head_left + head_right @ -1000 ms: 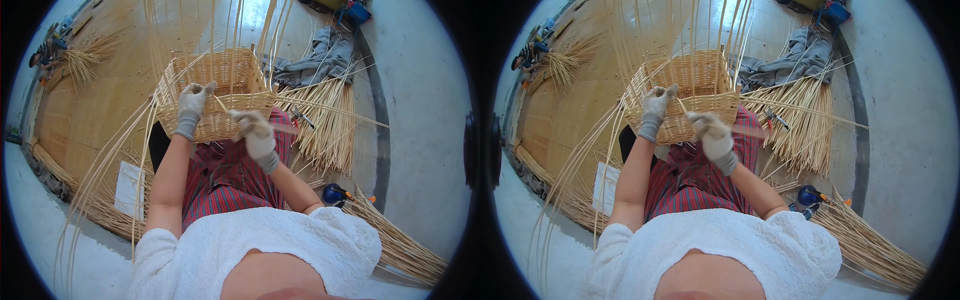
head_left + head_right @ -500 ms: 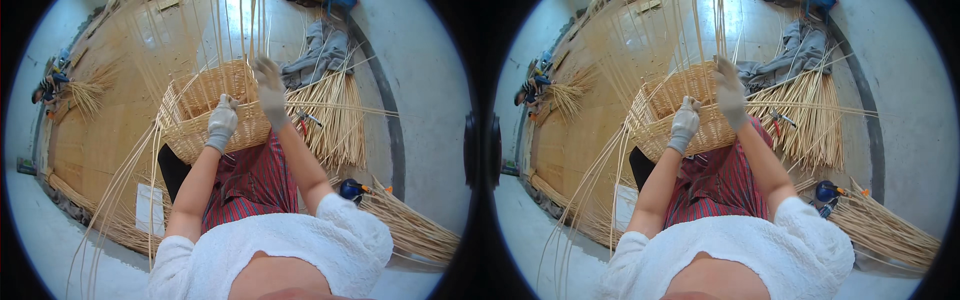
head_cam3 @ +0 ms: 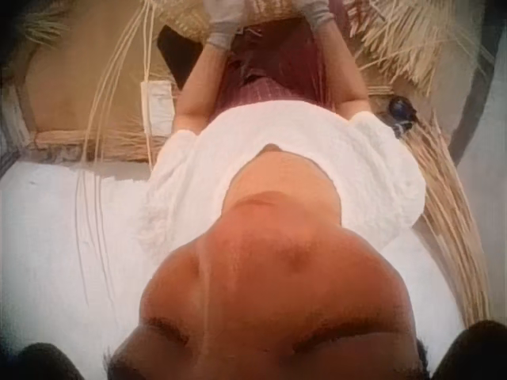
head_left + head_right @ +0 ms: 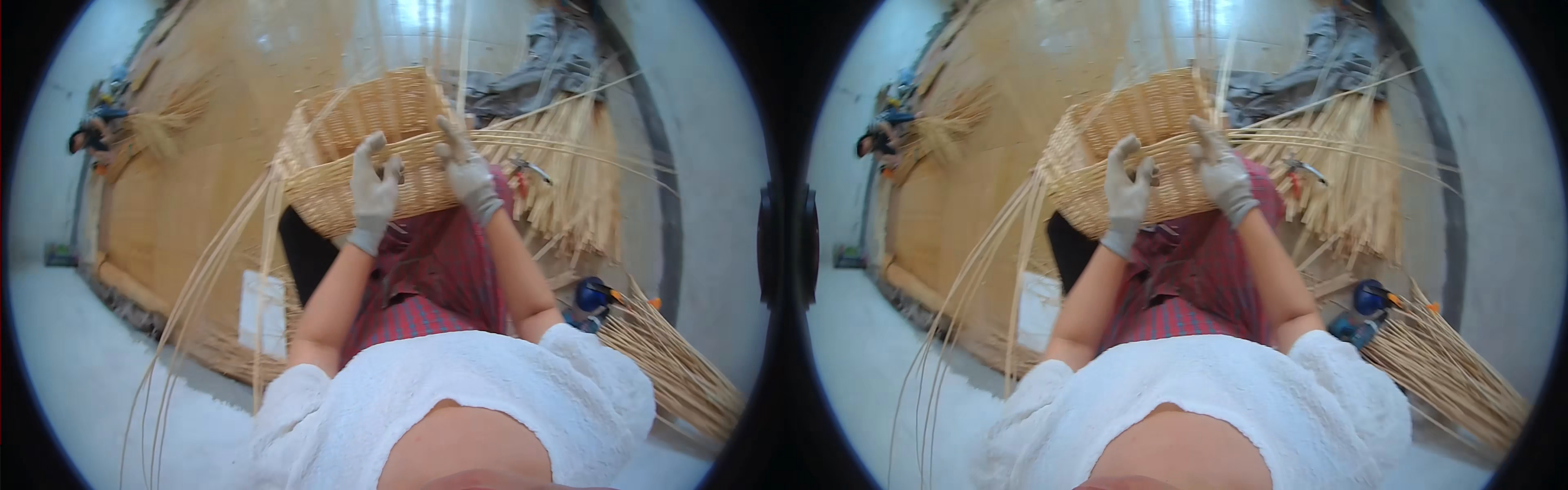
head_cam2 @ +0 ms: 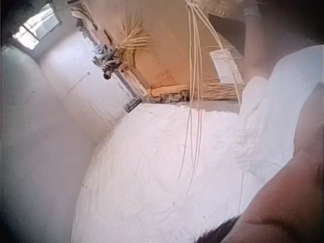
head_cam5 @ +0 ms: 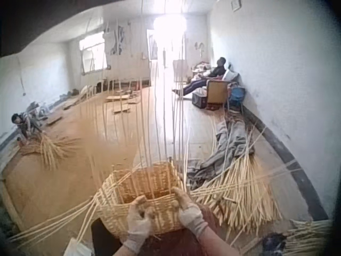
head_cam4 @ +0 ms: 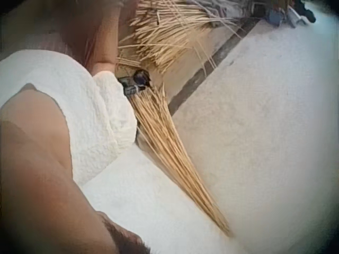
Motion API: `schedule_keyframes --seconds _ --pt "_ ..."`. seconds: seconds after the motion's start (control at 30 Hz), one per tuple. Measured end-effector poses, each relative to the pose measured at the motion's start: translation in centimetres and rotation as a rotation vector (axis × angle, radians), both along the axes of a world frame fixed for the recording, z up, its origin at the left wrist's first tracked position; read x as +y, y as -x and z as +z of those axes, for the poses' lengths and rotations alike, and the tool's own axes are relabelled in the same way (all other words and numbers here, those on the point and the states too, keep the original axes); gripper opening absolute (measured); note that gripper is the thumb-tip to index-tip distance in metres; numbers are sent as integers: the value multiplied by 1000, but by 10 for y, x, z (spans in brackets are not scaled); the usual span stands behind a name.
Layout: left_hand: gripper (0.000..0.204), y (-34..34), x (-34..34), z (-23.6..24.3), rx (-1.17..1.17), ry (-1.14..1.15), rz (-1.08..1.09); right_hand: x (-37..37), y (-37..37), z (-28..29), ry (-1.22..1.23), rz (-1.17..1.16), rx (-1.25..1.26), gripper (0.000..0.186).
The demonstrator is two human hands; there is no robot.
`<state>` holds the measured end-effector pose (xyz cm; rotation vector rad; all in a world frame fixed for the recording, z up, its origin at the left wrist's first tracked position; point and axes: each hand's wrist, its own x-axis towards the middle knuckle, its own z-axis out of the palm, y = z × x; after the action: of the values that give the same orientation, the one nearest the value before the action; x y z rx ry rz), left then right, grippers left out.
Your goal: The person weaves a basket by hand using thin bamboo strips, interlacing them through the vertical ribs of the basket frame. They occasionally use a metal ruler to measure the basket's dimensions.
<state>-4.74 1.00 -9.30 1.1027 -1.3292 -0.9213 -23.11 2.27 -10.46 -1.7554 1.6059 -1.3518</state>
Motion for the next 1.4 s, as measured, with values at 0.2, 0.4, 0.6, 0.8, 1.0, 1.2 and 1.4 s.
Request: schedule_keyframes --seconds 0.2,0.4,0.6,0.8,1.0,1.2,1.4 --pt "37 -163 13 -44 -393 -3 535 28 -52 5 -197 140 94 28" --pt "49 -208 14 -42 323 -89 122 51 -168 27 -95 546 -75 44" --pt "53 -195 20 -57 -182 14 231 -116 -240 31 -328 105 -388 113" --pt "68 -204 4 -18 -870 62 216 -168 -249 15 -630 65 -709 134" --pt "66 -228 0 -37 -1062 57 299 -122 -286 21 -78 -256 -581 82" --pt "61 -212 -3 -46 -979 44 321 -117 -270 28 -37 344 -947 42" --pt "57 -214 -5 -41 -1009 -87 260 -96 -260 82 412 234 -354 43"
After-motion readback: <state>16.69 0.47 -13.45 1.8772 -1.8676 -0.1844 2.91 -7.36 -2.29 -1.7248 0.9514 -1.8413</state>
